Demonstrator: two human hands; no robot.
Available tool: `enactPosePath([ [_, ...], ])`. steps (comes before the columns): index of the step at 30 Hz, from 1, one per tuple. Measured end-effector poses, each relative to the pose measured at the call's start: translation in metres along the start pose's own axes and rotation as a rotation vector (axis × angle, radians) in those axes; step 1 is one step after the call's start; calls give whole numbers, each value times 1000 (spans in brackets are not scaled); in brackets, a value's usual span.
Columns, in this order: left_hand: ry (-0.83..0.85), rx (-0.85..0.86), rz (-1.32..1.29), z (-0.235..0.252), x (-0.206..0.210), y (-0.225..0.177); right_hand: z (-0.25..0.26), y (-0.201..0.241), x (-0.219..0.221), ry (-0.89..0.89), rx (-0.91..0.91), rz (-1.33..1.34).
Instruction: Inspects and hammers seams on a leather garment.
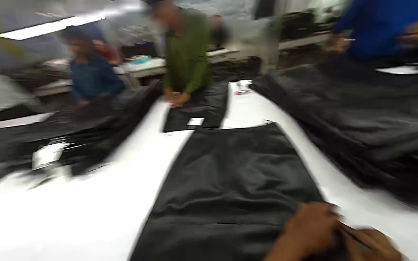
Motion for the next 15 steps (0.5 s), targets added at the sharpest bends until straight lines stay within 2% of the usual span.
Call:
enactPosePath([
  [2, 34, -17, -22, -2, -9, 1, 2, 21, -8, -11, 90, -53],
  [5, -78, -34, 49, 1, -7, 8, -14, 5, 1, -57, 27, -276],
  [8, -72, -41, 160, -1, -2, 10, -35, 6, 4, -23, 17, -421],
  [15, -29, -42, 234, -3, 0, 8, -45, 7, 3, -17, 67, -446],
])
Point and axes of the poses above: each hand's wrist, its own z-axis towards the middle knuckle, its own x-axis out of the palm, y = z × x, the point moved 7 cm from there along z, towards the middle knuckle, and after that the axes turned 8 degrees about -z, right-handed, at the moved point
